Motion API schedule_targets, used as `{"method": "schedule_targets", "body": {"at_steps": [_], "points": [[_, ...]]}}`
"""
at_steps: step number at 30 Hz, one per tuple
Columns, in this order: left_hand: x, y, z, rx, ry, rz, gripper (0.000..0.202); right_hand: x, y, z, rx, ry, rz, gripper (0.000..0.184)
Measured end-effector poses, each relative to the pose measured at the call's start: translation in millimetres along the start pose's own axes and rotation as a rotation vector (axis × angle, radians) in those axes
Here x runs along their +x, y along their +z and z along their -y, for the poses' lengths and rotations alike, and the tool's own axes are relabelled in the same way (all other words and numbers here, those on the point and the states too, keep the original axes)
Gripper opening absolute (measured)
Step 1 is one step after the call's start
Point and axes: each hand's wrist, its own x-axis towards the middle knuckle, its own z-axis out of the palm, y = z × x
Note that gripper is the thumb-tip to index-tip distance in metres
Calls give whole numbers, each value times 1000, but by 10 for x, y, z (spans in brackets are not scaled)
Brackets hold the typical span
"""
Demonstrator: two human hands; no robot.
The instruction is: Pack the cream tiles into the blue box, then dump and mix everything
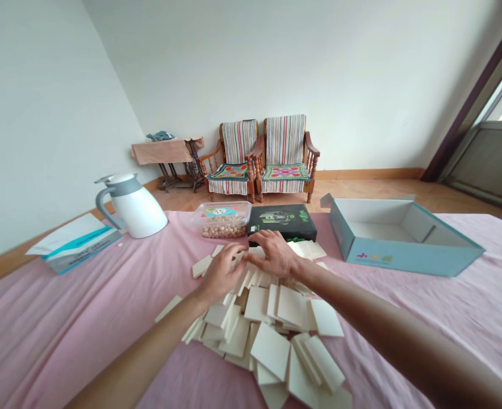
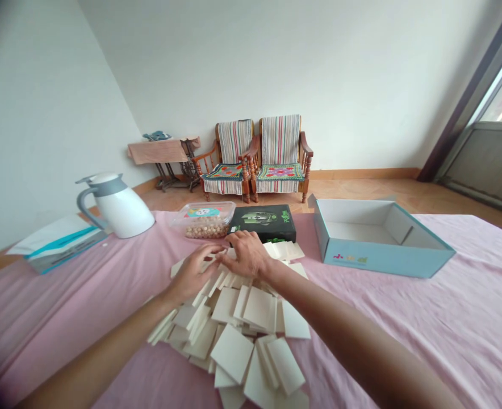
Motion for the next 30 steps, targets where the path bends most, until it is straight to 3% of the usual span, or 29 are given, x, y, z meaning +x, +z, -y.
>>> {"method": "schedule_targets", "body": {"at_steps": [2,5,8,11,18,22,26,30], "points": [[-144,-161,45,98,-57,9,35,118,72,44,-9,-36,123,58],[-392,-311,54,221,-109,181,64,146,140,112,-34,-96,311,69],[-576,-258,-1,302,-73,341,84,60,137,161,-93,-113,392,64],[-624,-99,-98,344,-19,382,91,-84,49,142,-117,-112,368,57],[-340,125,-378,231,116,328,72,-552,-301,-183,-52,-88,304,49],[-169,219,-424,228,186,337,54,-858,-422,-363,-14,-67,263,47],[-87,223,-294,329,170,308,29,-1120,-470,-472,-1,25,221,47],[-84,118,29,433,114,230,28,-1318,-487,-559,-31,129,251,53]]}}
